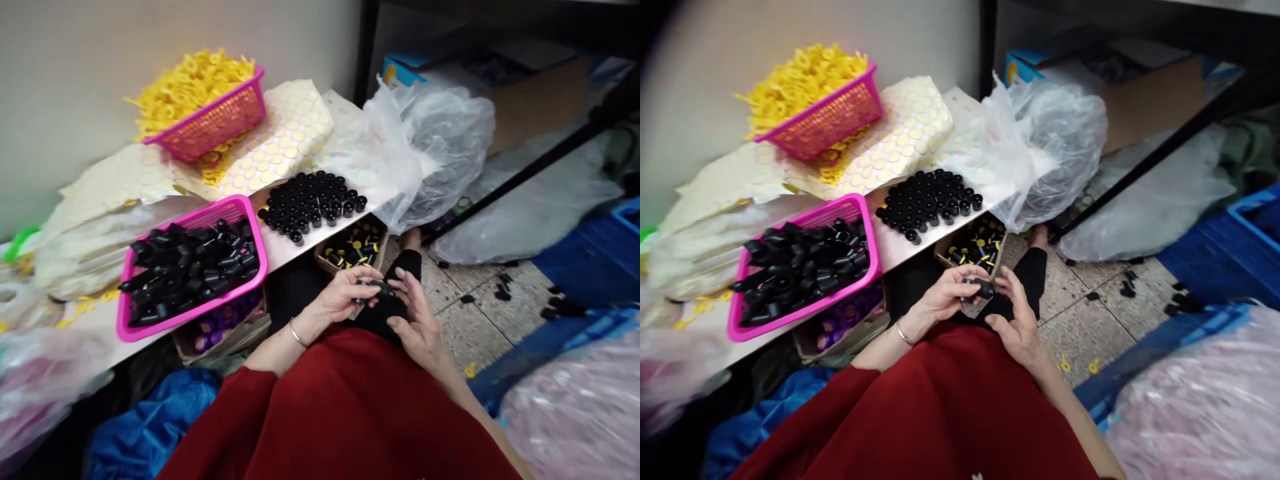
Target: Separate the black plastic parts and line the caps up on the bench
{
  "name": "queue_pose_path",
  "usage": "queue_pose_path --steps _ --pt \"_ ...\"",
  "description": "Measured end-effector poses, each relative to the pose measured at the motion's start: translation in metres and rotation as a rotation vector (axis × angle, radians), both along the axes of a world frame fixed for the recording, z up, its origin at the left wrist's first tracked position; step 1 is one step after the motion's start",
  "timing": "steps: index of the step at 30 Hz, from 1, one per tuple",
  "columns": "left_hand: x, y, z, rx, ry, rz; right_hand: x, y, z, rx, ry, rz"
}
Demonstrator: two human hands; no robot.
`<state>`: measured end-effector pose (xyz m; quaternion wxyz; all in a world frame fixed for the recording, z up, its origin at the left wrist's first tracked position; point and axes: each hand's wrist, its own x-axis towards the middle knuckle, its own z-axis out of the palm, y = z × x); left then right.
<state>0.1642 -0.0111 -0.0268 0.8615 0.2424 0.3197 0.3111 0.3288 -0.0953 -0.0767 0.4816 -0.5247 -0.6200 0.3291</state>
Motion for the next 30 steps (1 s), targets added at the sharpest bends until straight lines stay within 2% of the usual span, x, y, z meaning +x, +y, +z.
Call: queue_pose_path --steps 2,5,8,10,12,14,15,18,20,22,24,26,30 --pt "-0.003 -0.005 -0.001 -0.035 -0.029 -0.005 -0.016 0.016 0.008 0.135 0.030 0.040" --pt "-0.009 -0.010 0.000 -0.071 -0.028 0.053 -0.031 0.029 0.018 0.270 -0.016 0.069" --pt "-0.023 -0.012 0.008 -0.052 0.034 0.060 -0.032 0.030 0.018 0.260 0.064 0.040" --pt "-0.044 -0.011 0.023 0.080 0.144 0.088 -0.029 0.029 0.013 0.156 0.200 -0.047" --pt "-0.076 -0.005 0.043 0.305 0.335 0.196 -0.025 0.028 0.001 -0.005 0.387 -0.149" --pt "-0.118 0.007 0.061 0.528 0.592 0.408 -0.020 0.028 -0.016 -0.224 0.590 -0.201" --pt "-0.141 0.015 0.069 0.591 0.700 0.522 -0.018 0.027 -0.027 -0.342 0.685 -0.212" --pt "-0.204 0.047 0.080 0.658 0.999 0.718 -0.012 0.021 -0.061 -0.643 0.866 -0.226" --pt "-0.233 0.070 0.079 0.707 1.343 0.707 -0.010 0.015 -0.081 -0.749 0.882 -0.263" --pt "-0.249 0.089 0.076 0.680 1.708 0.554 -0.010 0.009 -0.095 -0.796 0.862 -0.303" --pt "-0.257 0.104 0.072 0.568 1.963 0.380 -0.009 0.006 -0.100 -0.802 0.838 -0.316" --pt "-0.259 0.112 0.068 0.472 2.065 0.292 -0.009 0.005 -0.099 -0.778 0.808 -0.294" --pt "-0.253 0.108 0.070 0.564 1.903 0.407 -0.006 0.010 -0.080 -0.680 0.721 -0.198"
